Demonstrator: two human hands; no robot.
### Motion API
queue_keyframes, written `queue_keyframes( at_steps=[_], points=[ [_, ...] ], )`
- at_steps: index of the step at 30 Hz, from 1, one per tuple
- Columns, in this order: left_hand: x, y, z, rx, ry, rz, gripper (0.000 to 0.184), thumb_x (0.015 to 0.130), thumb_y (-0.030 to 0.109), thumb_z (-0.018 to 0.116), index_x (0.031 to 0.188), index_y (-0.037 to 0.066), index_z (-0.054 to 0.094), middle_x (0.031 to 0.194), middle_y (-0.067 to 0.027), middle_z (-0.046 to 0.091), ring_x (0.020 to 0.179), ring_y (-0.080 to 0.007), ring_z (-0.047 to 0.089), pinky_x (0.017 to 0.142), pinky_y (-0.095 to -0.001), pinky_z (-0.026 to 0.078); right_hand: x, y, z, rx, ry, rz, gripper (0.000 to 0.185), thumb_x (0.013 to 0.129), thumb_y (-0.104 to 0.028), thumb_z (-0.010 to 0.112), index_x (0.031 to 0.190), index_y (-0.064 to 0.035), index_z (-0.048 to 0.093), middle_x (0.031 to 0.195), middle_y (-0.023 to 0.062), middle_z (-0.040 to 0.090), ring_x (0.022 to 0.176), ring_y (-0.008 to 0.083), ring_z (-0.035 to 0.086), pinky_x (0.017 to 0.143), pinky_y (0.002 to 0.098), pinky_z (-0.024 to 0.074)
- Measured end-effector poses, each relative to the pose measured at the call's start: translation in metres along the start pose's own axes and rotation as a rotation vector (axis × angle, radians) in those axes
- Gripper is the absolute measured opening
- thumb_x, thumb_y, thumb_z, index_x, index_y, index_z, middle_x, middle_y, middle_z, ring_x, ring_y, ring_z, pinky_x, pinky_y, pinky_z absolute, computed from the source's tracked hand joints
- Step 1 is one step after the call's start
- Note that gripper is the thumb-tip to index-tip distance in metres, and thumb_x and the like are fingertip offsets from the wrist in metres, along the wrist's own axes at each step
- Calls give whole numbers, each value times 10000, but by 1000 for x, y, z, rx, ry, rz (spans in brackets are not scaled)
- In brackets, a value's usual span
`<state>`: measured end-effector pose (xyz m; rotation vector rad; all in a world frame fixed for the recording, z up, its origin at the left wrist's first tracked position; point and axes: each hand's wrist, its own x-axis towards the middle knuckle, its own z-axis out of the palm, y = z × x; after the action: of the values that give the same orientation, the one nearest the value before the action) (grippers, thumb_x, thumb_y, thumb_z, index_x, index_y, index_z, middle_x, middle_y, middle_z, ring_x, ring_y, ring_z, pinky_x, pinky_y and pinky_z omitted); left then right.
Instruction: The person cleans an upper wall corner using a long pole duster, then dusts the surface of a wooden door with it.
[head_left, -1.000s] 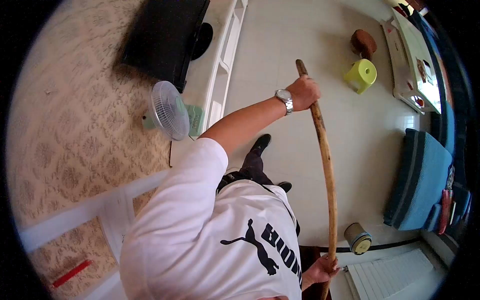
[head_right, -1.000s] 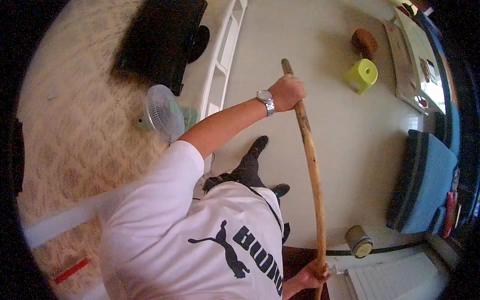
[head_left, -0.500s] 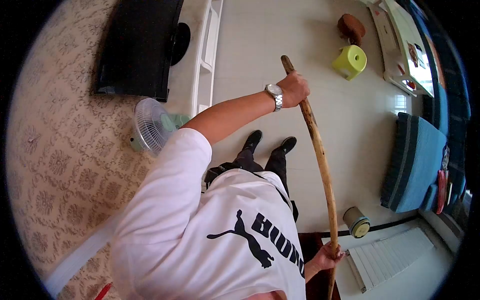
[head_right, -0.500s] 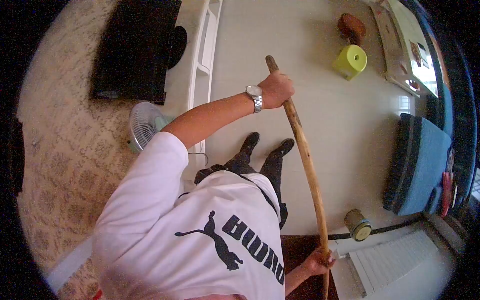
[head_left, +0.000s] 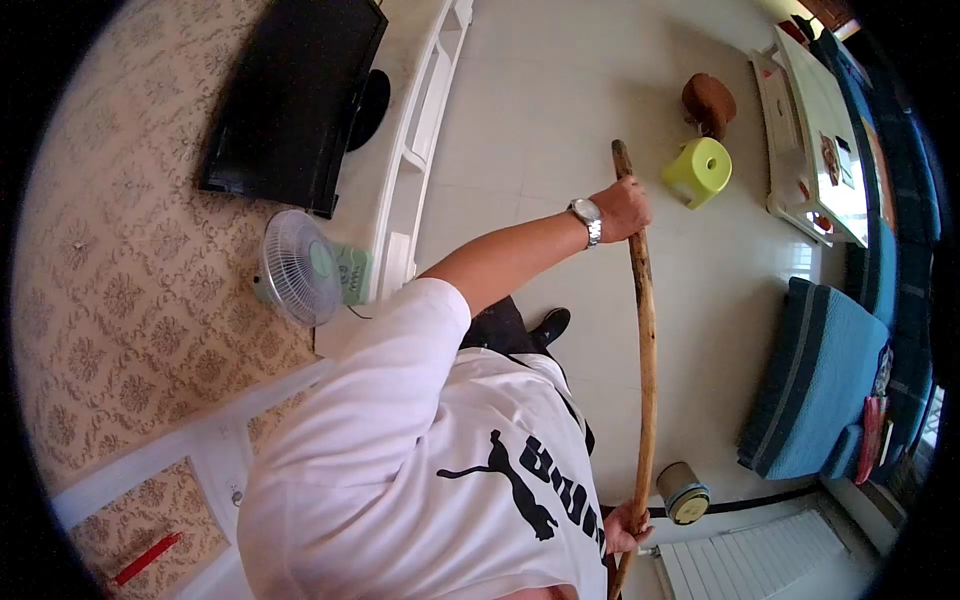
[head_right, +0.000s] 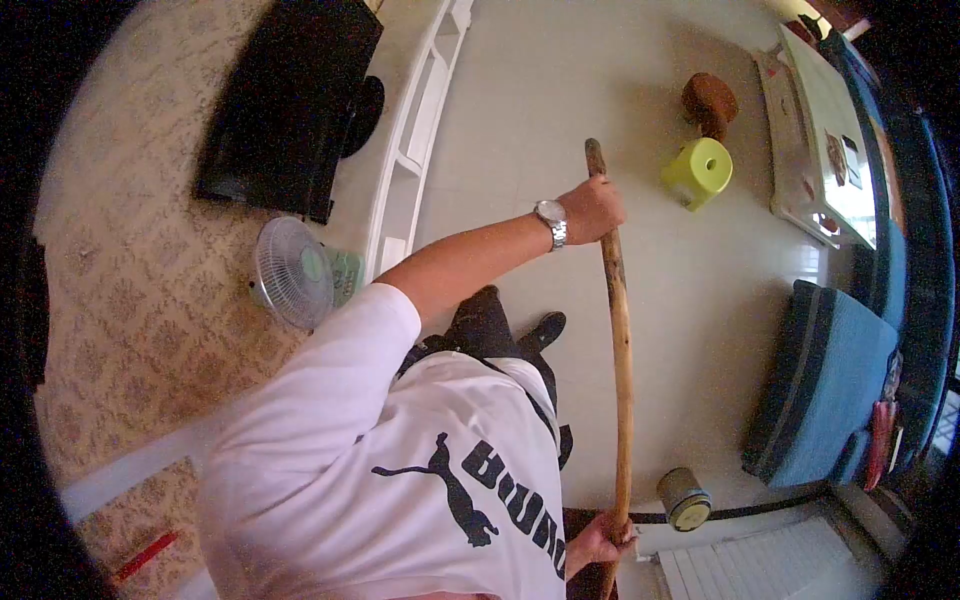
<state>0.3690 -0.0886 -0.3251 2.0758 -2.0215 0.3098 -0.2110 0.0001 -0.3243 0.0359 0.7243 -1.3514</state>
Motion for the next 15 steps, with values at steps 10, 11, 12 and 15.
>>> queue_keyframes(
  at_steps=[10, 11, 12, 15],
  points=[
    [-20, -13, 24, -57, -54, -33, 123, 554, 166, 693, 608, 111, 597, 662, -65, 584, 713, -218, 580, 720, -360, 435, -21, 20, 34, -17, 3, -186, 300, 890, -221, 480, 619, -99, 438, 618, 21, 468, 646, 179, 493, 781, 398, 423],
    [-32, -18, 39, -75, -108, -42, 129, 558, 158, 696, 617, 107, 593, 666, -74, 580, 711, -232, 582, 723, -369, 436, -31, 26, 42, -92, 54, -243, 309, 891, -223, 484, 607, -107, 450, 591, 13, 467, 627, 172, 495, 724, 380, 438],
    [-44, -22, 44, -146, -60, -61, 127, 557, 150, 693, 614, 103, 589, 668, -87, 579, 708, -253, 582, 708, -373, 442, -37, 32, 47, -116, 62, -290, 324, 904, -229, 466, 608, -99, 467, 611, 23, 490, 637, 179, 502, 734, 395, 436],
    [-80, -31, 71, -145, -152, -82, 110, 566, 167, 666, 611, 96, 594, 670, -112, 584, 705, -291, 583, 647, -391, 453, -50, 41, 59, -133, 53, -322, 317, 900, -226, 469, 609, -112, 415, 603, 7, 447, 628, 175, 482, 734, 389, 425]
  ],
)
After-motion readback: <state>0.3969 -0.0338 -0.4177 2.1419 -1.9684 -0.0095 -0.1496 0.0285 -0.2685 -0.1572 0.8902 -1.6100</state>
